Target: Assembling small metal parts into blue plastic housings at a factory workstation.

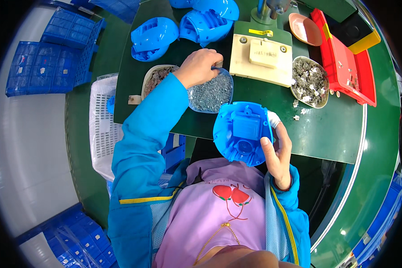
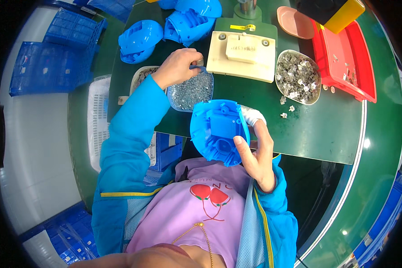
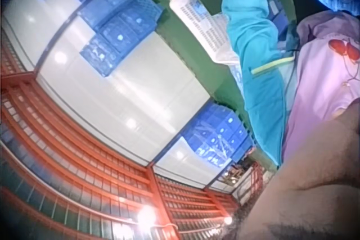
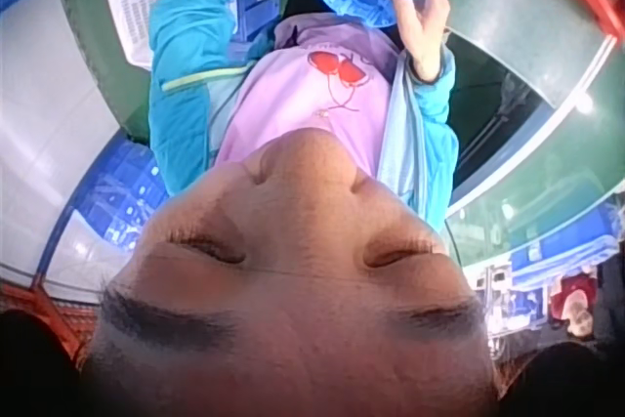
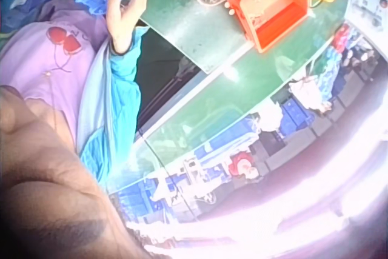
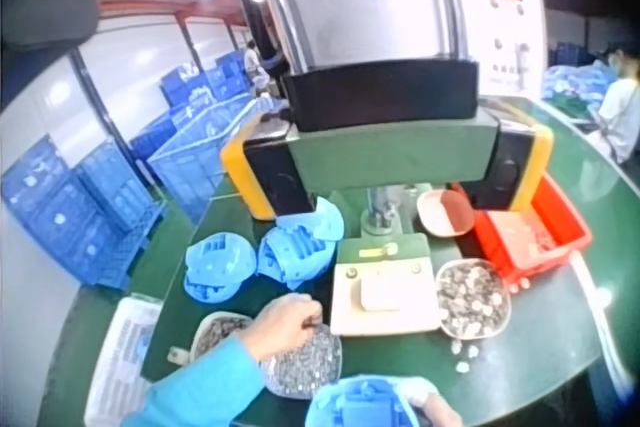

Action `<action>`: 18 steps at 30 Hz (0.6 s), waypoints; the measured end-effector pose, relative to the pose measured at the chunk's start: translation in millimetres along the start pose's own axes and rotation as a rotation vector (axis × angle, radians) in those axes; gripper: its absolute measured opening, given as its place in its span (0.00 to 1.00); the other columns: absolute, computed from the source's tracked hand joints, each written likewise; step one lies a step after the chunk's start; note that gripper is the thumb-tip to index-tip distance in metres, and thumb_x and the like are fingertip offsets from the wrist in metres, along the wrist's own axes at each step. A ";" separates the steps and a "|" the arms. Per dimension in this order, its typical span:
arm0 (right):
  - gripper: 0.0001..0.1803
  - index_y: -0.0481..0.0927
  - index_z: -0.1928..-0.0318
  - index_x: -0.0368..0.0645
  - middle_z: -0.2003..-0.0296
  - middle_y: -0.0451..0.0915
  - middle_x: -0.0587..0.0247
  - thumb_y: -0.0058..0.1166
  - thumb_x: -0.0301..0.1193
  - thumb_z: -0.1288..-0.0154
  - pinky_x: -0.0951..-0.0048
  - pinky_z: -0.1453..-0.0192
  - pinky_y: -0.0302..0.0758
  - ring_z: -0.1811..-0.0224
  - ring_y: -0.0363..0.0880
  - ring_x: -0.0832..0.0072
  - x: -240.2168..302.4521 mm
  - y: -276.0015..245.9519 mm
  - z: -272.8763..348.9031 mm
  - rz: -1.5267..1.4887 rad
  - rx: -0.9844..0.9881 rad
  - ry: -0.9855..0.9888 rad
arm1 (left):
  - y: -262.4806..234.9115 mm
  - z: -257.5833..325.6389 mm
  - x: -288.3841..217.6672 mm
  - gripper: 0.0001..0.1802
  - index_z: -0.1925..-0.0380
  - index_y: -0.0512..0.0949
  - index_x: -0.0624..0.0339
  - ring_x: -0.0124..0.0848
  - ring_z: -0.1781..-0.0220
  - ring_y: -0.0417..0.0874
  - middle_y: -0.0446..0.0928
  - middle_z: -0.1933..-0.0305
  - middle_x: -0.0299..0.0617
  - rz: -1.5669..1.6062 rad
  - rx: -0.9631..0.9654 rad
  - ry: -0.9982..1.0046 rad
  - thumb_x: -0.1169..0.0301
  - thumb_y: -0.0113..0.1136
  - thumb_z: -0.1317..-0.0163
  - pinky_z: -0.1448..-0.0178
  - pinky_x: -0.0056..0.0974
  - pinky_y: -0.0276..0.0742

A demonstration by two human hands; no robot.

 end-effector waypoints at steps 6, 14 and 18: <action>0.27 0.69 0.37 0.29 0.42 0.74 0.50 0.56 0.31 0.32 0.69 0.43 0.76 0.41 0.76 0.65 1.1 -1.7 2.6 -0.059 -0.028 0.038 | -6.2 11.2 7.2 0.07 0.66 0.84 0.61 0.47 0.69 0.81 0.80 0.69 0.47 0.072 -0.021 -0.013 0.74 0.67 0.46 0.66 0.44 0.76; 0.25 0.67 0.35 0.29 0.45 0.77 0.57 0.52 0.28 0.28 0.71 0.38 0.71 0.43 0.75 0.74 2.5 -0.6 0.9 -0.190 -0.081 0.110 | -52.7 46.2 -63.1 0.06 0.61 0.81 0.65 0.26 0.63 0.78 0.76 0.64 0.37 0.868 -0.252 -0.328 0.81 0.62 0.38 0.55 0.30 0.75; 0.23 0.69 0.38 0.29 0.47 0.75 0.57 0.54 0.29 0.28 0.71 0.37 0.70 0.45 0.75 0.73 0.1 12.3 -7.9 -0.176 -0.066 0.072 | -63.5 61.2 -111.9 0.08 0.67 0.84 0.61 0.32 0.48 0.75 0.74 0.55 0.40 0.665 -0.231 -0.094 0.81 0.70 0.48 0.44 0.35 0.71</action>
Point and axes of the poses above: each hand's wrist, its own z-axis away from the middle knuckle, its own y-axis out of the palm, x = y × z, the point moved 4 cm from there along -z, towards the middle knuckle
